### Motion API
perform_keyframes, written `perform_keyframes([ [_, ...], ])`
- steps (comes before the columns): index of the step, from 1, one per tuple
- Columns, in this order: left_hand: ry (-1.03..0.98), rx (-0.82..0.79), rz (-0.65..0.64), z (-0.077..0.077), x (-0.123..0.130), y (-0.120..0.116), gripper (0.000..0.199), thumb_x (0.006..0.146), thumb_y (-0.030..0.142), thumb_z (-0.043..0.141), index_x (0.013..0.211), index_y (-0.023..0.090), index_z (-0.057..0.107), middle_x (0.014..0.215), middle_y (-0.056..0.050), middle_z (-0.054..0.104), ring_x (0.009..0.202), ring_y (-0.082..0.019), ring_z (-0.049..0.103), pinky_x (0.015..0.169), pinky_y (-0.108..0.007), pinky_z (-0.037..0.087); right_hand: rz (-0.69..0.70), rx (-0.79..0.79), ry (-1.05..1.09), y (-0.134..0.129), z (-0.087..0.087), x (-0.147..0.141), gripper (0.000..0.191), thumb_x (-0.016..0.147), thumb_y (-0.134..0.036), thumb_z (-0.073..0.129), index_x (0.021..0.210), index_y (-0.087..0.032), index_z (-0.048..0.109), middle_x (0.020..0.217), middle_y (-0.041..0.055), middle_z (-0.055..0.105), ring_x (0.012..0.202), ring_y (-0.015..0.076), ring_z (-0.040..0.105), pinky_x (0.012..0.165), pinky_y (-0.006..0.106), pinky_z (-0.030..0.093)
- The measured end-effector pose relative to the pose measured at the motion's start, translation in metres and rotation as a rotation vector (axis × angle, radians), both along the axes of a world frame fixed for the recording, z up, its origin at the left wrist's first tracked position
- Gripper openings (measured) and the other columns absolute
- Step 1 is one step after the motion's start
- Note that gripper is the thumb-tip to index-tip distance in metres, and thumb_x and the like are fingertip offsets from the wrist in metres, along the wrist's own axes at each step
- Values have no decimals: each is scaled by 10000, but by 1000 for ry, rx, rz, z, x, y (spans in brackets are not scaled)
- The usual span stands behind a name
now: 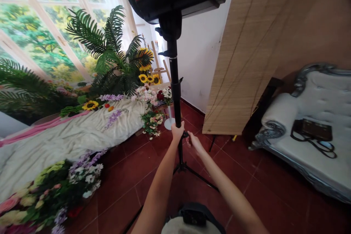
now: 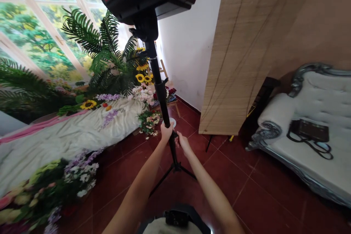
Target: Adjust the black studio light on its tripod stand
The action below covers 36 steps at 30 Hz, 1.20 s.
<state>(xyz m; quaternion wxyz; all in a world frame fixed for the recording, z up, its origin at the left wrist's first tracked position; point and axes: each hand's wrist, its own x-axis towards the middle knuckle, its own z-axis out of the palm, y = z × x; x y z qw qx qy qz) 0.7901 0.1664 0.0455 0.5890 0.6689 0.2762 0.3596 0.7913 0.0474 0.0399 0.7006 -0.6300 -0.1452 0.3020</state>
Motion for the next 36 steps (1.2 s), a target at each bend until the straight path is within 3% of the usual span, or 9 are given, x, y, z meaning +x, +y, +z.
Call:
perform_keyframes([
  [4, -16, 5, 3, -1, 0, 0, 290, 664, 403, 614, 565, 139, 548, 446, -14, 536, 405, -122, 531, 396, -203, 400, 128, 148, 321, 6, -1, 2, 363, 743, -512, 430, 548, -214, 359, 433, -57, 383, 344, 65, 287, 369, 195, 242],
  [8, -8, 5, 14, 1, 0, -1, 286, 668, 398, 608, 560, 142, 545, 440, -11, 534, 400, -119, 525, 395, -202, 392, 178, 118, 307, 8, 0, 5, 352, 770, -499, 349, 556, -219, 340, 424, -60, 364, 335, 67, 269, 372, 197, 258],
  [10, -9, 15, 17, 2, -1, -1, 294, 671, 405, 605, 552, 144, 539, 438, -7, 531, 394, -114, 516, 394, -202, 385, 110, 8, 142, 7, 1, 5, 366, 789, -511, 321, 583, -215, 388, 452, -34, 432, 350, 84, 322, 384, 209, 274],
  [14, -30, 16, 18, 5, -2, -3, 306, 679, 415, 601, 549, 146, 531, 439, -4, 526, 393, -112, 511, 391, -200, 376, -129, -262, -470, -2, 5, 0, 350, 783, -556, 414, 724, -216, 476, 600, 5, 555, 529, 158, 513, 476, 234, 328],
  [19, -34, 11, 12, 6, -2, -4, 298, 674, 406, 609, 554, 145, 533, 436, -5, 523, 395, -113, 513, 399, -202, 378, -112, -501, -940, -17, 11, -5, 369, 825, -559, 413, 957, -230, 519, 836, 49, 612, 731, 198, 577, 549, 253, 345],
  [22, -31, -8, 28, 5, -2, -5, 285, 667, 400, 619, 576, 143, 538, 445, -4, 530, 394, -111, 510, 396, -200, 371, -87, -578, -1139, -20, 14, -2, 388, 867, -538, 356, 987, -216, 536, 879, 80, 612, 804, 209, 565, 589, 261, 356],
  [28, -48, -18, 13, 4, 0, -5, 298, 667, 401, 619, 554, 141, 529, 451, -3, 524, 405, -105, 505, 408, -200, 373, -24, -708, -1385, -14, 8, 13, 423, 923, -476, 257, 888, -209, 584, 781, 67, 640, 771, 176, 564, 543, 234, 292],
  [33, -31, -21, -1, 4, -1, -3, 303, 663, 403, 619, 541, 144, 521, 446, -10, 526, 411, -110, 506, 413, -205, 374, 7, -782, -1399, -10, 1, 23, 504, 926, -489, 223, 858, -190, 622, 667, 65, 652, 578, 141, 564, 494, 223, 219],
  [36, -12, -11, -10, 4, -1, 0, 291, 656, 396, 620, 548, 139, 534, 463, -20, 538, 427, -118, 516, 428, -212, 381, 28, -742, -1366, -8, -2, 27, 527, 924, -488, 232, 808, -181, 645, 641, 71, 664, 542, 141, 574, 492, 225, 214],
])
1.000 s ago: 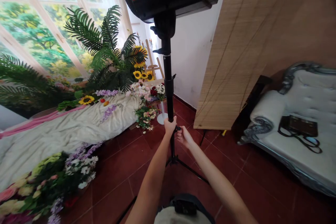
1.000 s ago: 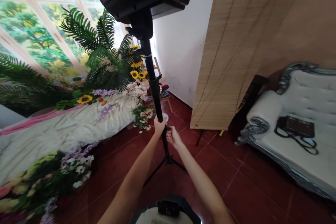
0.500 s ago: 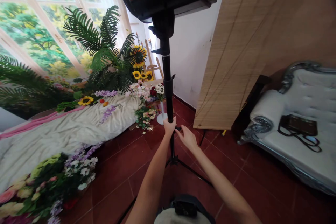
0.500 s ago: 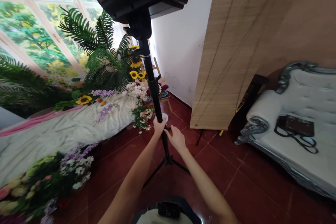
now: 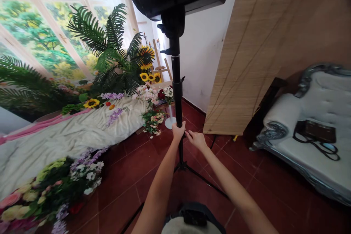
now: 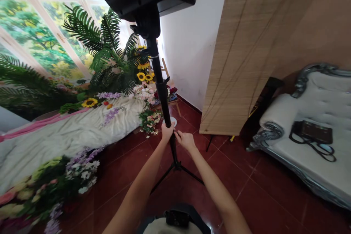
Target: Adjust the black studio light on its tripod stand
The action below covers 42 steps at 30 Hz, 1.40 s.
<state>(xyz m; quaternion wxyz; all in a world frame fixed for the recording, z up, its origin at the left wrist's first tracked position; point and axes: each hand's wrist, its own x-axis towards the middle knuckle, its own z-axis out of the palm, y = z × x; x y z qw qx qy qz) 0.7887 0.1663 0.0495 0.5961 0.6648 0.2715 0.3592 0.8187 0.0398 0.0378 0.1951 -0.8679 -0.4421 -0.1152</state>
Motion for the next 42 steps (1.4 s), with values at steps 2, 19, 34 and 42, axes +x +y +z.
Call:
perform_keyframes([
  [2, 11, 12, -3, 1, 0, 2, 284, 646, 389, 628, 554, 134, 547, 474, -19, 538, 447, -118, 517, 441, -211, 382, 16, 50, 68, 3, -1, 2, 546, 927, -479, 225, 769, -184, 656, 636, 69, 669, 535, 143, 582, 500, 227, 232],
  [19, -55, -36, -16, 18, -21, -21, 383, 630, 494, 663, 679, 124, 580, 596, -7, 539, 551, -105, 503, 522, -213, 417, 50, 191, 341, 6, -5, 3, 631, 916, -511, 179, 594, -182, 611, 586, 71, 637, 532, 158, 566, 526, 233, 272],
  [34, 255, -439, 147, -147, -321, -59, 473, 556, 573, 626, 712, 127, 640, 606, -63, 635, 577, -166, 601, 559, -278, 470, -217, 137, 370, 11, -12, -24, 651, 886, -520, 214, 796, -124, 724, 725, 192, 675, 619, 211, 577, 561, 275, 300],
  [42, 553, -409, 910, -103, -636, -52, 467, 413, 623, 654, 632, 212, 627, 594, -46, 641, 674, -308, 641, 575, -416, 504, -423, -114, 456, 22, -12, -42, 696, 860, -451, 132, 963, -69, 705, 808, 289, 645, 739, 340, 630, 582, 391, 411],
])
